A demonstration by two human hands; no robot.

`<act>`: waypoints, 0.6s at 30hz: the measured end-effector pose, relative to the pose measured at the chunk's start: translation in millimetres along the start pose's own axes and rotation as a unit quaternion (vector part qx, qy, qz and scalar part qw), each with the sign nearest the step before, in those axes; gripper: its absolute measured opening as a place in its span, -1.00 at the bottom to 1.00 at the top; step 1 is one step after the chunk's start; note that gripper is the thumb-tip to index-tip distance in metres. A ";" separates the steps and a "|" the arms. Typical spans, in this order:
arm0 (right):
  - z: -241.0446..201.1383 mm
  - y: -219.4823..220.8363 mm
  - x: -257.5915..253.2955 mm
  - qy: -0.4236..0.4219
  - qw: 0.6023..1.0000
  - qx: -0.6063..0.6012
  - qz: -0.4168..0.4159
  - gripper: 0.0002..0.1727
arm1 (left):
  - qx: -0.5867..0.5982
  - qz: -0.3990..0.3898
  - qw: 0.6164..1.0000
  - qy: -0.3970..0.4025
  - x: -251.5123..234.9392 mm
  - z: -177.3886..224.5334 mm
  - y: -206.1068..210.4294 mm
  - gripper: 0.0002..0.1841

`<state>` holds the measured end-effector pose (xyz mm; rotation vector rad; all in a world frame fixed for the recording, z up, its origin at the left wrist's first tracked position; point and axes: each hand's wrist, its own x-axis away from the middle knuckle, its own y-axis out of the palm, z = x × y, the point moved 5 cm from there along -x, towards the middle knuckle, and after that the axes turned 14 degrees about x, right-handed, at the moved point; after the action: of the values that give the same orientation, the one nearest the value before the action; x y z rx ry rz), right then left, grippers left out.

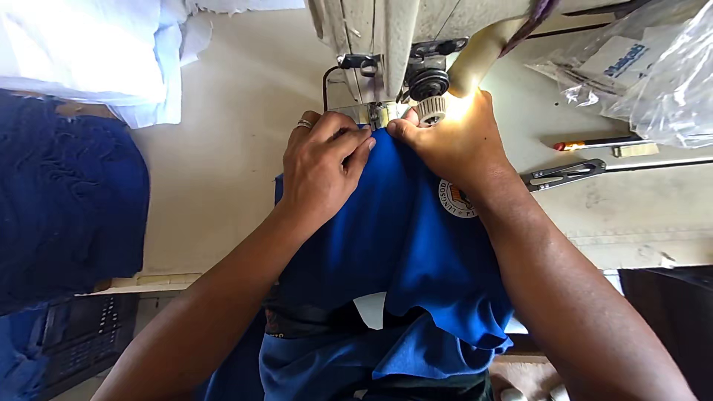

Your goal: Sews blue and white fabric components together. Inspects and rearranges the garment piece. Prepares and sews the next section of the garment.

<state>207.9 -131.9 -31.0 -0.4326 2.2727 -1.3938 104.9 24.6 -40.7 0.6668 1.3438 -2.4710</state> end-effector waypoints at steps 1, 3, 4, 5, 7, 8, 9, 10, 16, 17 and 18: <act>0.1 0.2 0.4 0.001 1.000 -0.001 0.000 -0.61 | 0.004 0.002 1.000 0.000 0.3 -0.3 0.0 -0.76; 1.1 0.1 0.8 0.005 1.000 -0.002 -0.004 -0.59 | 0.013 0.003 1.000 -0.001 0.2 -0.7 0.2 -0.76; 0.9 -0.1 0.4 0.005 1.000 0.000 -0.005 -0.58 | 0.016 0.003 1.000 -0.002 -0.2 -1.3 -0.2 -0.76; 0.1 -0.3 0.1 0.003 1.000 0.003 -0.004 -0.58 | 0.020 0.002 1.000 -0.003 -0.6 -2.1 -0.8 -0.76; -0.7 0.3 0.9 0.001 1.000 0.008 -0.004 -0.57 | 0.022 -0.003 1.000 -0.003 -0.5 -2.7 -1.4 -0.75; -0.2 0.4 1.1 0.004 1.000 0.007 -0.005 -0.57 | 0.022 -0.006 1.000 -0.004 -0.7 -2.6 -1.0 -0.75; 0.3 0.3 1.2 0.006 1.000 0.004 -0.007 -0.58 | 0.021 -0.009 1.000 -0.004 -1.1 -2.2 -0.5 -0.75; 0.7 0.1 1.0 0.006 1.000 -0.001 -0.008 -0.59 | 0.016 -0.012 1.000 -0.003 -1.6 -1.6 -0.1 -0.74; 1.8 1.8 -1.1 0.015 1.000 -0.008 0.002 -0.56 | 0.012 -0.008 1.000 0.003 -3.5 -1.4 1.0 -0.75; 2.0 1.9 -0.9 0.016 1.000 -0.007 0.003 -0.57 | 0.013 -0.006 1.000 0.003 -3.7 -1.5 1.5 -0.75; 2.0 2.1 -0.8 0.018 1.000 -0.007 0.003 -0.57 | 0.014 -0.006 1.000 0.003 -3.7 -1.6 1.6 -0.75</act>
<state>209.5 -132.2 -33.5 -0.4086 2.3127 -1.3946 109.3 25.1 -40.8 0.6757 1.3224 -2.5035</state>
